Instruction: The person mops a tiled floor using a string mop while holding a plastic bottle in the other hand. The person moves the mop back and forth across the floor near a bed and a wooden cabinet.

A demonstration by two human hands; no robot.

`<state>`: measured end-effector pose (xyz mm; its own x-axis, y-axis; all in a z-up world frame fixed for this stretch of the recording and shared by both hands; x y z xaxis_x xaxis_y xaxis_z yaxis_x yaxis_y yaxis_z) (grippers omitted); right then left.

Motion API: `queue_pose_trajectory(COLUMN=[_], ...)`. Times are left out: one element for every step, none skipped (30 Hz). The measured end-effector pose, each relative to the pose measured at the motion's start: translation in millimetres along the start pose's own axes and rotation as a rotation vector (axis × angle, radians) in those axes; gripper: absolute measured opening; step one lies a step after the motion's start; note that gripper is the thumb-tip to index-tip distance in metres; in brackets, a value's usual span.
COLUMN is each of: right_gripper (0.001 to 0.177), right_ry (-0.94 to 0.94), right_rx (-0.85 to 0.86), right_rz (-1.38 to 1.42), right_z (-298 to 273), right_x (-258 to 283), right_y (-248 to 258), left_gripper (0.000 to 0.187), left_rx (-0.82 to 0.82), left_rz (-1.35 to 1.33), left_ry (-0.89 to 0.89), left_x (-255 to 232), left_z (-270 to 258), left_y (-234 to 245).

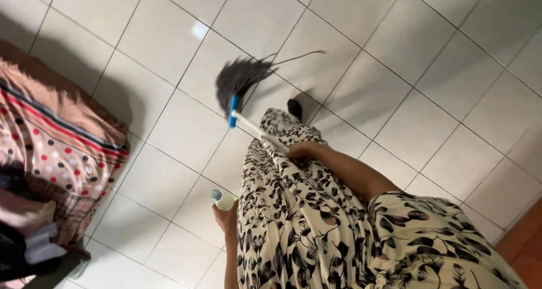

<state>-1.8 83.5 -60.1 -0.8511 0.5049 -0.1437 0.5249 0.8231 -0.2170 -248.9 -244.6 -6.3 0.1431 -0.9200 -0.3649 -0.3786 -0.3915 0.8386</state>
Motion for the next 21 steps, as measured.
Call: queue_pose_trajectory(right_gripper=[0.021, 0.022, 0.022, 0.022, 0.023, 0.023, 0.020, 0.019, 0.019, 0.013, 0.013, 0.013, 0.012, 0.025, 0.025, 0.020, 0.017, 0.017, 0.018, 0.019, 0.019], right_ry=[0.217, 0.439, 0.443, 0.404, 0.364, 0.370, 0.473, 0.574, 0.580, 0.335, 0.078, 0.077, 0.081, 0.087, 0.088, 0.075, 0.061, 0.060, 0.128, 0.193, 0.188], right_rx=[-0.073, -0.146, -0.149, -0.148, -0.145, -0.146, -0.195, -0.244, -0.244, -0.020, 0.204, 0.200, 0.206, 0.211, 0.207, 0.169, 0.131, 0.121, 0.059, -0.001, -0.010], right_rz=[-0.083, -0.170, -0.159, 0.016, 0.191, 0.194, 0.158, 0.118, 0.119, 0.401, 0.672, 0.669, 0.699, 0.732, 0.732, 0.794, 0.855, 0.850, 0.851, 0.842, 0.827], right_z=[32, 62, 80, 100, 119, 137, 153, 169, 150, 133, 110, 117, 123, 127, 114, 100, 85, 69, 54, 40, 12], right_x=[1, 6, 10, 16, 23, 28, 37, 45, 52, 51, 51, 53, 56, 60, 56, 52, 49, 46, 45, 44, 41], right_y=[4, 7, 10, 16, 23, 40, 59, 79, 97, 112, 128, 162, 196, 233, 260, 294, 328, 363, 399, 432, 475], left_gripper=[0.109, 0.108, 0.108, 0.109, 0.110, 0.110, 0.110, 0.109, 0.109, 0.109, 0.109, 0.109, 0.108, 0.107, 0.107, 0.109, 0.112, 0.112, 0.112, 0.112, 0.112], left_rx=[-0.003, -0.010, -0.007, -0.039, -0.070, -0.072, -0.098, -0.126, -0.129, -0.152, -0.174, -0.172, -0.148, -0.123, -0.121, -0.113, -0.105, -0.101, -0.109, -0.121, -0.120], left_rz=[0.019, 0.035, 0.037, 0.020, 0.003, 0.001, 0.010, 0.020, 0.018, 0.021, 0.025, 0.023, 0.014, 0.004, 0.001, 0.018, 0.036, 0.028, 0.005, -0.017, -0.025], left_ry=[-0.028, -0.056, -0.068, -0.109, -0.149, -0.156, -0.170, -0.179, -0.183, -0.173, -0.164, -0.160, -0.111, -0.066, -0.065, -0.071, -0.078, -0.069, -0.069, -0.061, -0.045], left_x=[-4, -11, -18, -27, -37, -49, -63, -74, -82, -90, -100, -116, -131, -148, -161, -176, -192, -204, -217, -224, -237], left_z=[4, 11, 12, 15, 17, 18, 18, 17, 20, 17, 14, 2, -10, -20, -35, -52, -68, -83, -96, -113, -126], left_y=[-3, -6, -7, -9, -12, -16, -20, -23, -29, -36, -43, -49, -55, -62, -66, -74, -83, -95, -106, -117, -136])
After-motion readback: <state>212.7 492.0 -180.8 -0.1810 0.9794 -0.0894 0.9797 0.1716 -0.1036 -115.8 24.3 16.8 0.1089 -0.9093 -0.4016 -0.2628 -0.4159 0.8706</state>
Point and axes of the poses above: each hand's wrist, its own z-axis towards the middle knuckle, its own y-axis out of the back of the hand, x = y × z, the point moved 4 cm from there along z, towards the middle knuckle, and after that the axes turned 12 degrees about -x, right-handed, at the moved point
